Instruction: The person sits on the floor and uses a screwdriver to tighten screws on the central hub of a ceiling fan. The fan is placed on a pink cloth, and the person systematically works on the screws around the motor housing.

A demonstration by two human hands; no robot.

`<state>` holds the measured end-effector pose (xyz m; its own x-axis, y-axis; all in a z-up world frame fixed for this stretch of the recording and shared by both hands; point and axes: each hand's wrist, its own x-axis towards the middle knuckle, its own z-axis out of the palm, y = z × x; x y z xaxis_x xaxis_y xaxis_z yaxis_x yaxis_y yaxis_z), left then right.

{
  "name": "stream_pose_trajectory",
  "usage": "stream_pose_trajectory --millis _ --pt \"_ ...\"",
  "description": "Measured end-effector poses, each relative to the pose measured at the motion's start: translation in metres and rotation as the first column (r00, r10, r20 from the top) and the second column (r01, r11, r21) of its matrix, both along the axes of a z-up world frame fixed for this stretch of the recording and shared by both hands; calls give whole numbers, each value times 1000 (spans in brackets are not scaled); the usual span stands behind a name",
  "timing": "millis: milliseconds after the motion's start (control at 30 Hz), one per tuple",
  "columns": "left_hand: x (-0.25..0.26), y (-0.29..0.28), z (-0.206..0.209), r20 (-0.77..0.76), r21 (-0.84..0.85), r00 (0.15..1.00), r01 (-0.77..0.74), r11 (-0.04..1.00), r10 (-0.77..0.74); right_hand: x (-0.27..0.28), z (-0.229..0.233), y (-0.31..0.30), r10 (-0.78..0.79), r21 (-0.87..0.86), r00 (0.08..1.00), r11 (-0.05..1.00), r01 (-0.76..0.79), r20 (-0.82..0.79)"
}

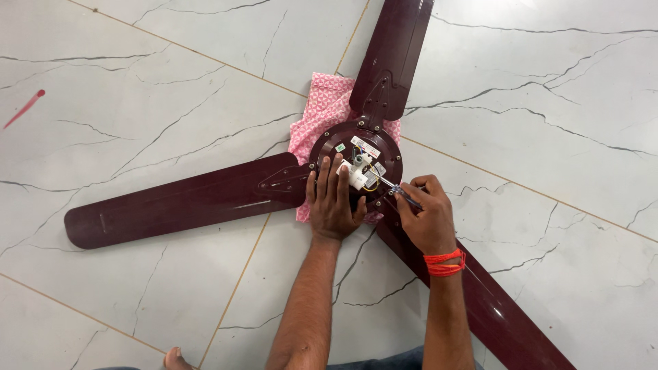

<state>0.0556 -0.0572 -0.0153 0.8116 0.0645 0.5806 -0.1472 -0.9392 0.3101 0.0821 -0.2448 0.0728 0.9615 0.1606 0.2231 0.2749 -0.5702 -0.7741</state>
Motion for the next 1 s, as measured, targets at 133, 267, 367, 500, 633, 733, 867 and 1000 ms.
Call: stream_pose_trajectory --millis 133,267,367,500,633,733,867,1000 --pt "0 1 -1 -4 3 1000 3 1000 -3 -1 -1 3 26 -10 998 1000 -26 52" --pt "0 1 -2 -3 3 1000 8 1000 -8 1 -1 0 37 0 999 999 -37 28" --pt "-1 1 -2 -13 5 1000 6 1000 -6 1 1 -1 39 7 999 999 -39 10" --pt "0 1 -2 -4 -3 1000 6 1000 -6 1 1 2 31 2 999 1000 -31 -13" --pt "0 1 -2 3 -3 1000 7 1000 -7 0 1 2 36 2 999 999 -36 28" --pt "0 1 -1 6 -6 1000 8 1000 -8 -1 0 3 30 6 1000 1000 -30 -1" --pt "1 1 -1 3 -8 1000 8 1000 -8 -1 -1 6 21 14 999 1000 -21 39" --pt "0 1 1 2 -13 1000 9 1000 -9 -3 -2 9 -47 71 998 996 50 -39"
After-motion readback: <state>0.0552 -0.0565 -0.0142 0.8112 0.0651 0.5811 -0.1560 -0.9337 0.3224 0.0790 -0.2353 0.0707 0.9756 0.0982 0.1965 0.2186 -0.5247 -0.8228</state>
